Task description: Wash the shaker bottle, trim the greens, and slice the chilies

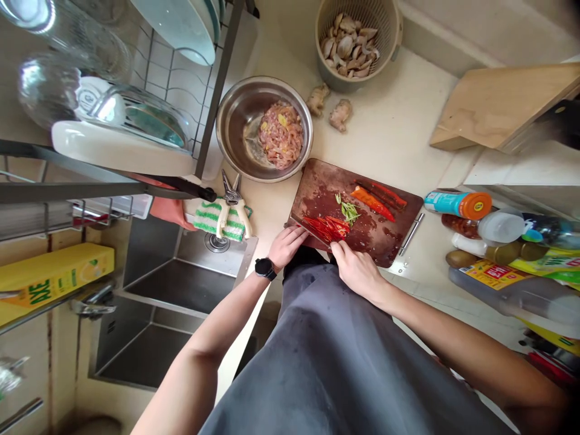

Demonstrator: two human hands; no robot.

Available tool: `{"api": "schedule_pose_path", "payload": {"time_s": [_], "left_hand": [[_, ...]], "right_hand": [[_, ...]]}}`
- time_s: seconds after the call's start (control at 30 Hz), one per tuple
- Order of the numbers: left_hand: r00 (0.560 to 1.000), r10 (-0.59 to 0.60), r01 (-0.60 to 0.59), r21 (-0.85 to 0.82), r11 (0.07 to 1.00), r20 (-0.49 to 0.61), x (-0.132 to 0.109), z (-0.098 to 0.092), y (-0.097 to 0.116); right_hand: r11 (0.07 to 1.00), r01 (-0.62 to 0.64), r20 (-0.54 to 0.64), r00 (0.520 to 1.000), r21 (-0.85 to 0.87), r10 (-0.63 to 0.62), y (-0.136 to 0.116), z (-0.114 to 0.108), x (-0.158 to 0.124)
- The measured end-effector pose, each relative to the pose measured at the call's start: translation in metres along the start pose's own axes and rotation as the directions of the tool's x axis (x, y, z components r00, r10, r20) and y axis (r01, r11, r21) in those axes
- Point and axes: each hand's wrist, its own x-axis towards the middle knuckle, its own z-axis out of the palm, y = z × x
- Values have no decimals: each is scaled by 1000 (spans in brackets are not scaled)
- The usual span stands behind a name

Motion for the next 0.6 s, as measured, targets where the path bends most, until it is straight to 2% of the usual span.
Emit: {"api": "schedule_pose_path", "payload": {"time_s": [0.33, 0.6], "left_hand": [[998, 51, -51, 20, 998, 22, 5, -4, -2], [997, 67, -67, -4, 998, 38, 4, -1, -11]], "right_hand": [[999, 36, -44, 998, 8, -36, -12, -1, -5], [997, 21, -5, 1000, 69, -20, -18, -1, 7]]}}
